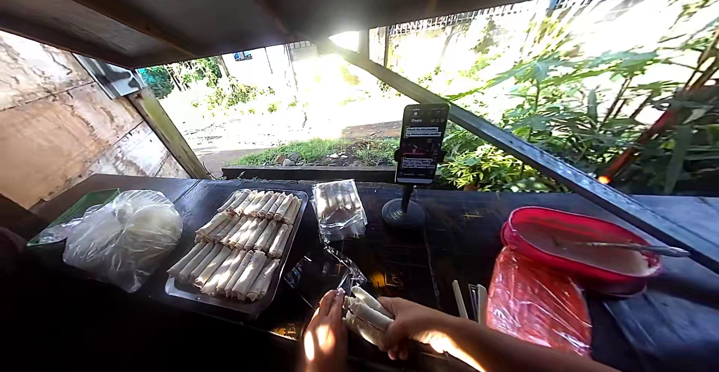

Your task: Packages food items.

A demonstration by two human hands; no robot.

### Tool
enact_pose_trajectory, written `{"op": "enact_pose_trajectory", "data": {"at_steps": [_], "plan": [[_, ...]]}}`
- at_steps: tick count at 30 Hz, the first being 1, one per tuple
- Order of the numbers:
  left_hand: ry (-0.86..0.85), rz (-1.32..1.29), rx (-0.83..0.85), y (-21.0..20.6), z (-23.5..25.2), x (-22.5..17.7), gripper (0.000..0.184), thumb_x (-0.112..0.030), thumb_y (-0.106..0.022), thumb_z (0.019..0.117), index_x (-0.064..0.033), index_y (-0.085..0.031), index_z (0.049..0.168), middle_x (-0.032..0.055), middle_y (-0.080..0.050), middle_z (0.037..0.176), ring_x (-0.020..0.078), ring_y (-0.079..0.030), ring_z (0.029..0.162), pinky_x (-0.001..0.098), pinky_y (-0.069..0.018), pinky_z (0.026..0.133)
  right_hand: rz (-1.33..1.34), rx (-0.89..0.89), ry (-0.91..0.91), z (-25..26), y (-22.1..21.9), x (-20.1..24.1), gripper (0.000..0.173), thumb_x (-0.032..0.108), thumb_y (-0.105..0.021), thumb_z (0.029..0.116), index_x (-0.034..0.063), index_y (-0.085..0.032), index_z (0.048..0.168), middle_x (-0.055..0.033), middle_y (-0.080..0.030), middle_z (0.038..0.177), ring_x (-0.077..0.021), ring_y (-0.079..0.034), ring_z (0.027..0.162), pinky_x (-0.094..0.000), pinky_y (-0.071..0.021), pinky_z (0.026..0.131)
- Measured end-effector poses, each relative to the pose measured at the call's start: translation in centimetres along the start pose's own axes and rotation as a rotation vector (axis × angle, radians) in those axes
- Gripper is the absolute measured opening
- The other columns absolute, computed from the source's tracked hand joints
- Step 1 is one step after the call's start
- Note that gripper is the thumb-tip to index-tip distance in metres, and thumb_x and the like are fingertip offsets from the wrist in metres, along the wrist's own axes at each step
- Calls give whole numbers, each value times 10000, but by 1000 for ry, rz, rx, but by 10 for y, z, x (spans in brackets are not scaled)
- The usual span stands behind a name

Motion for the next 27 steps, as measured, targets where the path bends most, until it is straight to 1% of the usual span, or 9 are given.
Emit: {"op": "enact_pose_trajectory", "data": {"at_steps": [2, 5, 8, 11, 14, 18, 22, 25, 27], "plan": [[-45, -34, -89, 4, -2, -6, 366, 82, -583, 899, 5, -731, 1224, 202, -693, 1282, 364, -720, 1091, 518, -593, 879, 83, -42, -8, -6, -1, 1, 364, -13, -673, 925, 53, -497, 1237, -52, -633, 868, -112, -632, 688, -258, -530, 607], [-75, -75, -171, 6, -4, -13, 350, 117, -602, 864, 48, -736, 1180, 226, -704, 1244, 369, -738, 1045, 509, -609, 846, 234, -54, -20, -5, 0, -6, 288, 7, -645, 952, 80, -514, 1198, -28, -643, 866, -104, -642, 690, -252, -543, 609], [-13, -111, -122, 7, -3, -18, 399, 113, -588, 890, 68, -676, 1276, 249, -680, 1276, 392, -729, 1050, 523, -600, 859, 325, -41, 24, -10, -5, -2, 239, -7, -622, 956, 98, -519, 1144, -13, -651, 841, -92, -645, 674, -233, -538, 592], [0, -141, -122, 7, -3, -21, 445, 131, -589, 863, 70, -660, 1298, 263, -674, 1272, 392, -734, 1021, 514, -603, 838, 312, -65, 46, -11, -4, -1, 328, -50, -630, 929, 88, -495, 1195, -34, -642, 880, -112, -646, 699, -257, -548, 614], [-2, -137, -132, 7, -2, -24, 416, 133, -599, 859, 72, -684, 1262, 269, -668, 1284, 395, -716, 1086, 507, -595, 876, 286, -102, 43, -4, 3, -9, 397, -59, -646, 899, 80, -462, 1222, -57, -631, 878, -133, -647, 686, -279, -556, 609], [51, -134, -68, 5, 0, -25, 436, 126, -581, 879, 62, -663, 1302, 266, -638, 1343, 405, -692, 1143, 513, -580, 907, 157, -152, 75, -2, 12, -9, 463, -61, -669, 827, 75, -457, 1215, -70, -637, 893, -145, -652, 692, -295, -553, 606], [158, -228, 116, -5, 3, -21, 459, 101, -548, 925, 39, -611, 1376, 231, -534, 1490, 367, -581, 1329, 479, -498, 1065, 28, -209, 149, -3, 15, -4, 526, -52, -693, 771, 60, -461, 1229, -93, -636, 929, -167, -658, 712, -322, -558, 616], [163, -219, 126, -6, 4, -23, 451, 80, -556, 934, 42, -606, 1380, 199, -530, 1508, 347, -581, 1336, 480, -492, 1072, 29, -231, 178, -5, 14, -1, 567, -21, -724, 761, 59, -472, 1263, -102, -644, 961, -173, -665, 732, -327, -562, 620], [152, -193, 119, -6, 5, -25, 464, 69, -555, 939, 30, -593, 1400, 202, -531, 1506, 366, -599, 1309, 507, -509, 1044, 122, -231, 184, -4, 12, -3, 580, 32, -740, 791, 73, -468, 1302, -96, -654, 968, -168, -668, 737, -321, -562, 614]]}}
Point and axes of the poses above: each hand's wrist, its own z-axis towards the middle knuckle, its own y-axis out of the back of the hand, x = y × z, the point moved 8 cm from there along z, towards the middle knuckle
